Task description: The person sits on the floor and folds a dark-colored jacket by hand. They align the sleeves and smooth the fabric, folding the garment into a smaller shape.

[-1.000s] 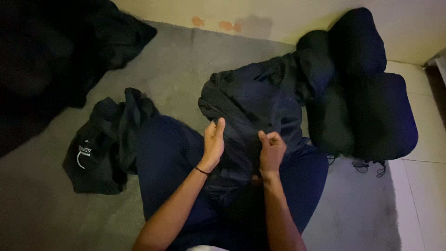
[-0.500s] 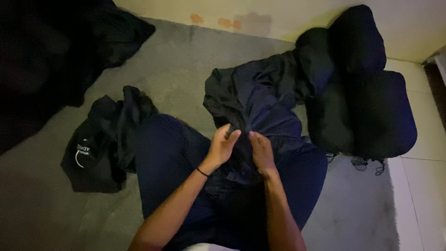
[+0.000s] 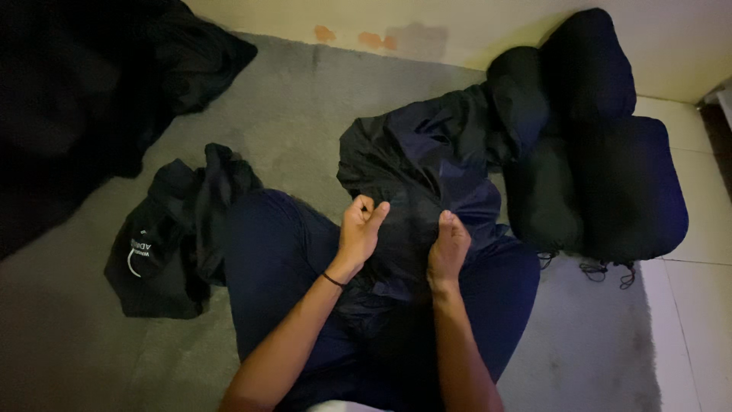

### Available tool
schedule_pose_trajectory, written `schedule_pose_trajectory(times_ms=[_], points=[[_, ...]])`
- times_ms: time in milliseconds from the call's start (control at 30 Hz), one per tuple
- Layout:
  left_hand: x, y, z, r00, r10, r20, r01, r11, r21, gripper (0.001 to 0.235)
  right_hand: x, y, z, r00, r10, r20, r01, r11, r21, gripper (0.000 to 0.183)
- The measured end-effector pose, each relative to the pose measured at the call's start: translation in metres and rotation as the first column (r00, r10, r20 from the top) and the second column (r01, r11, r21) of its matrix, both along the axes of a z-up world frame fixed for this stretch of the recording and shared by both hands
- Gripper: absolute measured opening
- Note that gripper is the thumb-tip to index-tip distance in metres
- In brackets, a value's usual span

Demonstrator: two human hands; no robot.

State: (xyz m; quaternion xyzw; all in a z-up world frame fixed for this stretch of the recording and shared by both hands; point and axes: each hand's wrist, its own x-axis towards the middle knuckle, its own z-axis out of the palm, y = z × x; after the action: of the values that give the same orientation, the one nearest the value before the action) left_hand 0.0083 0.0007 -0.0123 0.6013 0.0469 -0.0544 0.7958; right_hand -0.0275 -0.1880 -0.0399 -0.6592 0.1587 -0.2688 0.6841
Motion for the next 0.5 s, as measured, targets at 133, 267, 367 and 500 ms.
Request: schedule_pose_trajectory(times_ms=[133,267,367,500], points=[[-0.007,0.011,0.021,0.97,-0.216,-0.11,0.229,0.967,0.116,0.049,-0.002,-0.007,0.016,0.989,-0.136,-0.055,0.112,0.941,-0.319,0.029],[-0.023,0.012,0.053,0.863,-0.484,-0.149,0.49,0.726,0.482,0.068,-0.009,-0.007,0.026,0.977,-0.193,0.093,0.213,0.82,-0.531,0.031],[-0.017,0.001,-0.007,0.886,-0.444,-0.132,0.461,0.822,0.333,0.053,-0.011,0.0,0.02,0.99,-0.141,0.012,0.127,0.851,-0.51,0.03],[-0.009,0.016,0.09,0.856,-0.156,-0.493,0.272,0.947,0.172,0.117,-0.006,-0.003,-0.068,0.922,0.371,0.106,-0.053,0.392,-0.918,0.023]])
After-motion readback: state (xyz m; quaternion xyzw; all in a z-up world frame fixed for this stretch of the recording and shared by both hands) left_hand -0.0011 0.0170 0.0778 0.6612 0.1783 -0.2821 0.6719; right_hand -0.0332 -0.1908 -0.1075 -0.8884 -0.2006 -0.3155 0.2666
